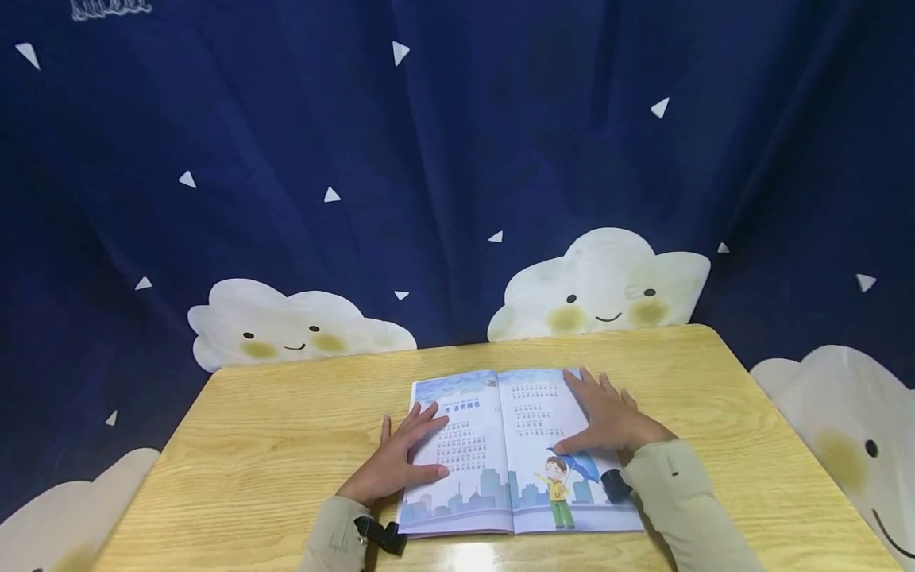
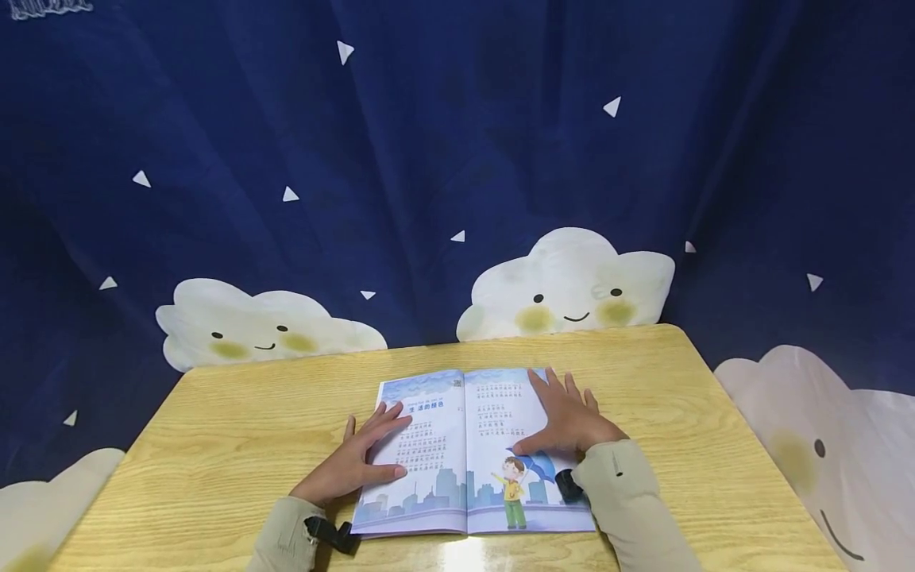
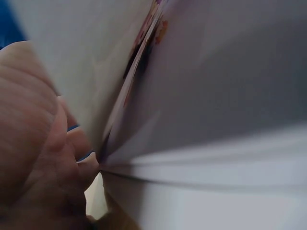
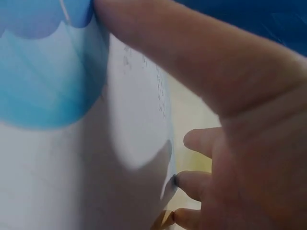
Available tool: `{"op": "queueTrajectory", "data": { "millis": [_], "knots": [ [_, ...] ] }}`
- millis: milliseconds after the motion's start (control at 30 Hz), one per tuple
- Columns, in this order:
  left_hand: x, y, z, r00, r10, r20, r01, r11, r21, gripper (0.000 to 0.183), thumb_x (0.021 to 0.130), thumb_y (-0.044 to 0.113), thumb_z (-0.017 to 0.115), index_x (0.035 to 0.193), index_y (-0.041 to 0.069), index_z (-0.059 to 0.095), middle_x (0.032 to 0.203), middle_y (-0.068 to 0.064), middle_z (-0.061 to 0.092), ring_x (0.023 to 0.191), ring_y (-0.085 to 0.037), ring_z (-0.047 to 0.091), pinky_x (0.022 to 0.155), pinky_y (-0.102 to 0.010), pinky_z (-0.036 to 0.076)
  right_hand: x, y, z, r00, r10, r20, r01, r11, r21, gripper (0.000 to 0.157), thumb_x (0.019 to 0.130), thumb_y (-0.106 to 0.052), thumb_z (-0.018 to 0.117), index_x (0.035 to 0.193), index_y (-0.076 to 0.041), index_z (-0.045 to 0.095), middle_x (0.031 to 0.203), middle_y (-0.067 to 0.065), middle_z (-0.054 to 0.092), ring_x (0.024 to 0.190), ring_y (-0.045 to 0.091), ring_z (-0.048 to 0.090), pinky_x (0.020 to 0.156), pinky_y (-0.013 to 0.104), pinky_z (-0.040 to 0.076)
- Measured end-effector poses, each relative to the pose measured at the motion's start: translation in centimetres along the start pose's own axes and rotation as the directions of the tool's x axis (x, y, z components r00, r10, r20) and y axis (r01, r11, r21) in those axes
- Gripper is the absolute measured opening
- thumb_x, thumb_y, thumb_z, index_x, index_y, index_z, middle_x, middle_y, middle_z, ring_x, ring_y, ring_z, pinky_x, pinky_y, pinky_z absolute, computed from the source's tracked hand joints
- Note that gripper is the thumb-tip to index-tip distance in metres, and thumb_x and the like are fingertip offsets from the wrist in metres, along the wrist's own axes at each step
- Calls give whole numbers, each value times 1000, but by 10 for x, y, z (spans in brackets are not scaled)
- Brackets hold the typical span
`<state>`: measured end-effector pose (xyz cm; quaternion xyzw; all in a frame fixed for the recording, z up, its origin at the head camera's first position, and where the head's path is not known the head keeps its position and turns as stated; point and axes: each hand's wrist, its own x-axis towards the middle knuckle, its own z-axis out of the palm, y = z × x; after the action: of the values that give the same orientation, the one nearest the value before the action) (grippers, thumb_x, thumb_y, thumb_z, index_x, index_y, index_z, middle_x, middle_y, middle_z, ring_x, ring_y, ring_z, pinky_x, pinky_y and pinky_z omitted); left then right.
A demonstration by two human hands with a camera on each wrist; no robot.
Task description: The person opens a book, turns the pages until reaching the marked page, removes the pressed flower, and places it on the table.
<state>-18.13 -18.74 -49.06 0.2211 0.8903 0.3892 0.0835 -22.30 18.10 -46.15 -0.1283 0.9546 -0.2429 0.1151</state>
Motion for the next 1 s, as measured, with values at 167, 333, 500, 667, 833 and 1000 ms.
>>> {"op": "queueTrajectory", "data": {
  "millis": [167,333,500,667,833,1000],
  "knots": [
    [4,-1,0,1000,15,-3,-15,1000,10,76,79,49,75,145,22,46,158,-2,26,148,-30,7,109,-60,-18,-1,0,0,1000,26,-3,-26,1000,0,134,53,-70,81,155,-9,18,158,25,9,140,55,2,105,74,3],
    [1,-1,0,1000,-13,2,13,1000,10,76,79,50,75,145,25,46,158,1,25,148,-26,4,109,-58,-19,-2,-3,5,999,42,-4,-42,999,-1,136,50,-71,81,154,-9,19,158,24,11,140,54,3,105,73,3],
    [-1,-2,1,1000,-10,-14,10,1000,14,75,79,51,74,144,24,47,158,1,26,148,-28,5,108,-60,-18,-1,-5,4,998,59,-10,-59,998,20,137,49,-69,83,154,-9,19,159,22,12,141,52,2,107,72,1],
    [-7,-3,4,1000,-10,-23,10,1000,9,76,79,50,75,143,22,48,157,-1,27,147,-31,6,108,-61,-18,-2,-5,7,998,61,-2,-61,998,21,137,48,-70,83,154,-10,20,159,20,12,142,51,2,108,71,1],
    [-7,-3,3,1000,-8,-18,8,1000,19,76,79,49,75,144,23,47,158,0,27,148,-30,6,109,-60,-18,-1,-5,7,998,58,-1,-58,998,20,137,49,-70,82,154,-9,20,159,21,11,142,51,1,108,70,1],
    [-3,0,2,1000,-11,-8,12,1000,21,75,79,50,75,144,25,47,158,2,26,148,-27,5,109,-59,-18,-1,-4,4,998,55,-12,-55,998,14,136,50,-68,83,154,-8,20,159,21,13,142,51,3,108,70,1]
  ]
}}
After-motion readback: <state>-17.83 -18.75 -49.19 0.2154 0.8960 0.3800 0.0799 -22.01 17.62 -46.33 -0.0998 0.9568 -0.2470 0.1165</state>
